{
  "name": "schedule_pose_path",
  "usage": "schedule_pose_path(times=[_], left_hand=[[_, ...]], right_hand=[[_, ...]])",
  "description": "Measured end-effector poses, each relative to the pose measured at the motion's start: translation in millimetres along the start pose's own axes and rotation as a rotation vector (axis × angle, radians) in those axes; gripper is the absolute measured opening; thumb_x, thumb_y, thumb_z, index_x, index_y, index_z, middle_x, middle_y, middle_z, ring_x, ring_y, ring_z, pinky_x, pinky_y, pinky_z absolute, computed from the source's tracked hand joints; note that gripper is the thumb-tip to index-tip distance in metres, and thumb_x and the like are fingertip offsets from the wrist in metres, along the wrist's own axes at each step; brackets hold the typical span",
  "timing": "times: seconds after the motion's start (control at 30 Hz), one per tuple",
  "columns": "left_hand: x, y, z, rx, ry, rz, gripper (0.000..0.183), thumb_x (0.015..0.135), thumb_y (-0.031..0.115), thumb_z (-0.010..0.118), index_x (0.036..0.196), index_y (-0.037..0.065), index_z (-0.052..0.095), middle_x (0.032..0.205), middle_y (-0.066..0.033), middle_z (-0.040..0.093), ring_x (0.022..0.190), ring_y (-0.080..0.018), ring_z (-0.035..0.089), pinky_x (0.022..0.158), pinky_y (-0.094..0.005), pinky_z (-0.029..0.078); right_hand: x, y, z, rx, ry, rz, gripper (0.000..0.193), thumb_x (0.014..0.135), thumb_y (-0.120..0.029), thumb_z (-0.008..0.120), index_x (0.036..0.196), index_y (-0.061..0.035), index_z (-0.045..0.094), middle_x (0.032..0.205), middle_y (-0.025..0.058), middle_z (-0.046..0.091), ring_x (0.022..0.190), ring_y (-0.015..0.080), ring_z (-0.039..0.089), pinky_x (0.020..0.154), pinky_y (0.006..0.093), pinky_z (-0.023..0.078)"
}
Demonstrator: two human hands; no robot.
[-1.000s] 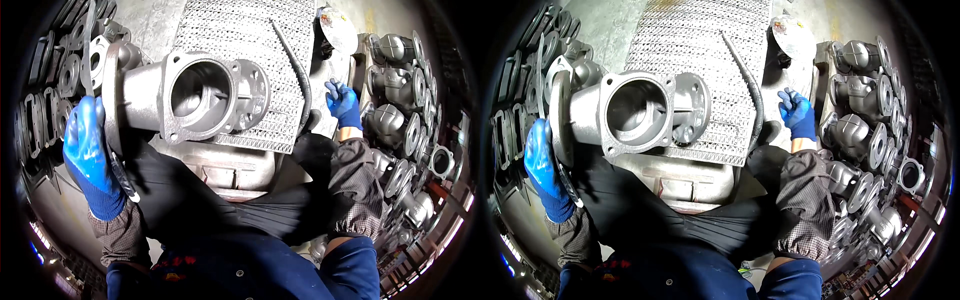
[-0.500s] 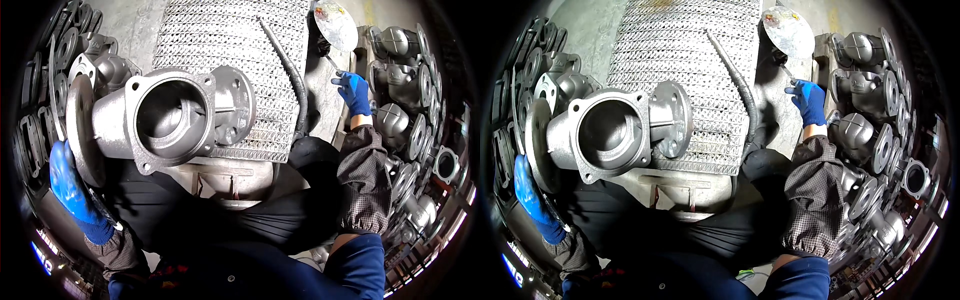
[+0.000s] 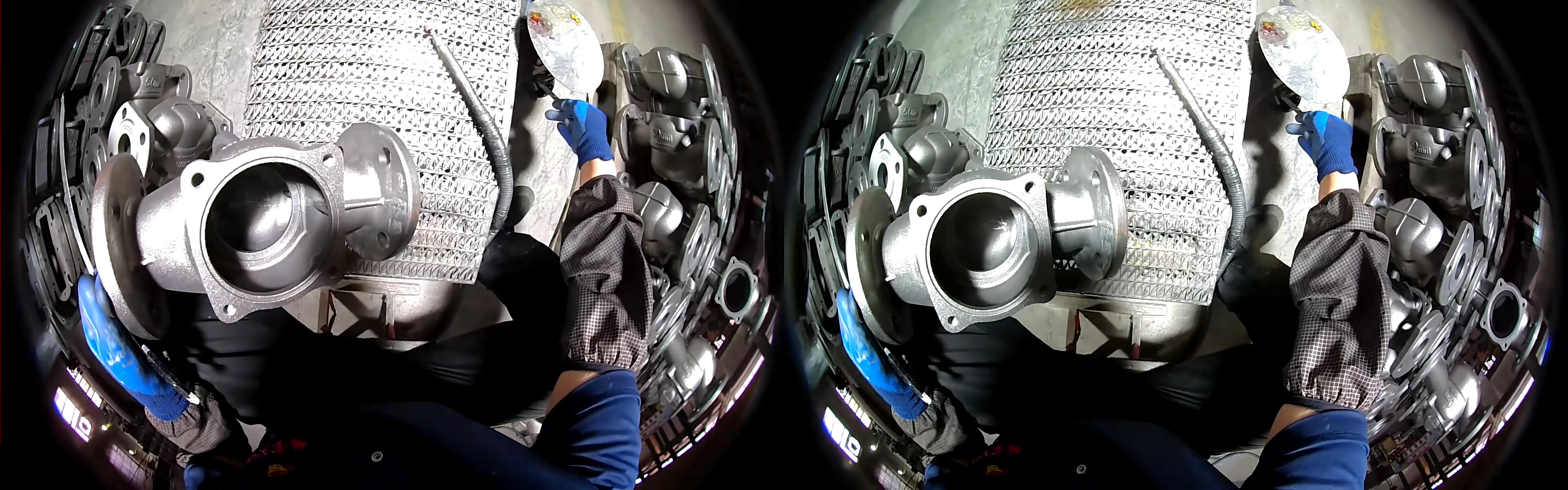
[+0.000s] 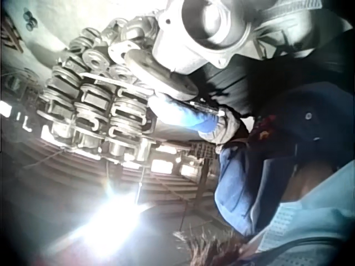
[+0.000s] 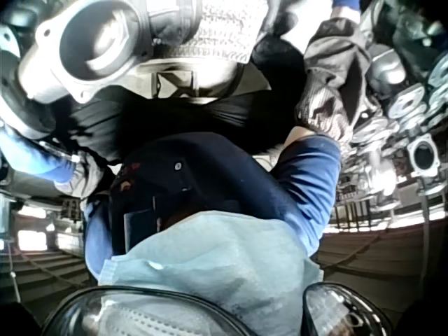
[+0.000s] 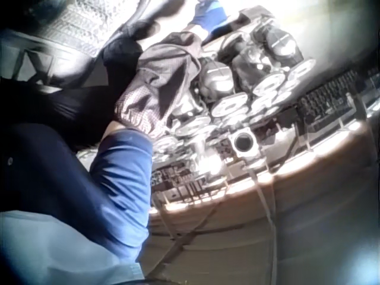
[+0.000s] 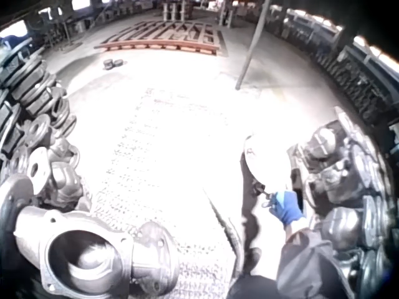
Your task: The person uses a file to smooth the interior surface of a metal casting and then picks up another metal casting from a pile.
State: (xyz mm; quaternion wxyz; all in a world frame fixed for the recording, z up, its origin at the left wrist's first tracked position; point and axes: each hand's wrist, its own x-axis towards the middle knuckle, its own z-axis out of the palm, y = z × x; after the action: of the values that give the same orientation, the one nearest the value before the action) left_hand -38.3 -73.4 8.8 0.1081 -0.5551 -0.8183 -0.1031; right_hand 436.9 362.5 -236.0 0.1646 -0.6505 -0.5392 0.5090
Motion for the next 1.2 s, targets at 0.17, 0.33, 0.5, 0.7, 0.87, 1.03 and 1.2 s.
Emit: schedule_pose_path(times=[0.17, 0.33, 0.5, 0.7, 0.87, 1.03, 1.2], left_hand=[[-0.2, -10.7, -1.3, 0.030, -0.021, 0.039, 0.040, 0.094, 0.011, 0.049, 0.129, -0.007, 0.049, 0.134, -0.0220, 0.050, 0.122, -0.0336, 0.050, 0.104, -0.0410, 0.038], [2.3, -4.7, 0.8, 0.051, -0.035, 0.016, 0.039, 0.094, 0.010, 0.049, 0.129, -0.007, 0.049, 0.133, -0.0220, 0.050, 0.121, -0.0338, 0.051, 0.103, -0.0407, 0.038], [4.2, 5.3, 1.5, 0.093, -0.010, 0.018, 0.039, 0.093, 0.008, 0.050, 0.129, -0.007, 0.050, 0.132, -0.0216, 0.051, 0.120, -0.0331, 0.051, 0.103, -0.0403, 0.038], [7.1, 10.8, -0.3, 0.077, -0.015, 0.044, 0.038, 0.093, 0.008, 0.050, 0.128, -0.007, 0.050, 0.132, -0.0210, 0.052, 0.119, -0.0326, 0.052, 0.102, -0.0401, 0.039], [5.2, 0.8, -1.5, 0.079, -0.045, 0.055, 0.037, 0.095, 0.010, 0.047, 0.127, -0.006, 0.051, 0.128, -0.0204, 0.054, 0.116, -0.0310, 0.054, 0.101, -0.0389, 0.040], [-7.6, -19.3, 11.1, 0.030, -0.049, 0.000, 0.042, 0.088, 0.002, 0.053, 0.130, -0.006, 0.049, 0.130, -0.0230, 0.052, 0.120, -0.0352, 0.052, 0.102, -0.0415, 0.039], [9.8, 21.0, 3.1, -0.181, 0.022, -0.080, 0.030, 0.089, 0.005, 0.057, 0.117, -0.005, 0.055, 0.115, -0.0156, 0.058, 0.106, -0.0256, 0.055, 0.093, -0.0338, 0.042]], right_hand=[[6.8, -7.1, -1.1, -0.602, -0.092, -0.364, 0.023, 0.070, 0.006, 0.060, 0.091, 0.0014, 0.069, 0.091, 0.0125, 0.071, 0.078, 0.0216, 0.070, 0.067, 0.0292, 0.056], [16.2, 4.9, 13.0, 0.322, -0.038, 0.017, 0.023, 0.079, -0.001, 0.060, 0.101, 0.0012, 0.066, 0.104, 0.0204, 0.067, 0.087, 0.0264, 0.069, 0.074, 0.0321, 0.055], [-26.2, -17.7, 32.5, 0.737, -0.182, 0.108, 0.030, 0.091, -0.019, 0.057, 0.115, -0.0015, 0.056, 0.112, 0.0200, 0.063, 0.078, 0.0181, 0.062, 0.071, 0.0286, 0.054], [-28.9, -7.6, 38.5, 0.718, -0.115, 0.098, 0.033, 0.092, -0.021, 0.058, 0.119, -0.0013, 0.056, 0.117, 0.0186, 0.062, 0.084, 0.0167, 0.061, 0.078, 0.0309, 0.053], [6.6, 30.1, 40.7, -0.209, 0.047, -0.451, 0.046, 0.080, -0.013, 0.070, 0.123, -0.0027, 0.056, 0.113, 0.0181, 0.064, 0.089, 0.0245, 0.065, 0.079, 0.0332, 0.053], [7.0, 40.1, 33.3, -0.083, 0.061, -0.223, 0.055, 0.077, -0.011, 0.071, 0.129, -0.0066, 0.055, 0.109, 0.0124, 0.065, 0.082, 0.0235, 0.068, 0.068, 0.0339, 0.054], [-95.4, -34.4, 57.3, 0.226, 0.495, -0.038, 0.032, 0.096, -0.023, 0.054, 0.115, 0.0030, 0.060, 0.104, 0.0108, 0.066, 0.076, 0.0205, 0.068, 0.061, 0.0298, 0.053]])
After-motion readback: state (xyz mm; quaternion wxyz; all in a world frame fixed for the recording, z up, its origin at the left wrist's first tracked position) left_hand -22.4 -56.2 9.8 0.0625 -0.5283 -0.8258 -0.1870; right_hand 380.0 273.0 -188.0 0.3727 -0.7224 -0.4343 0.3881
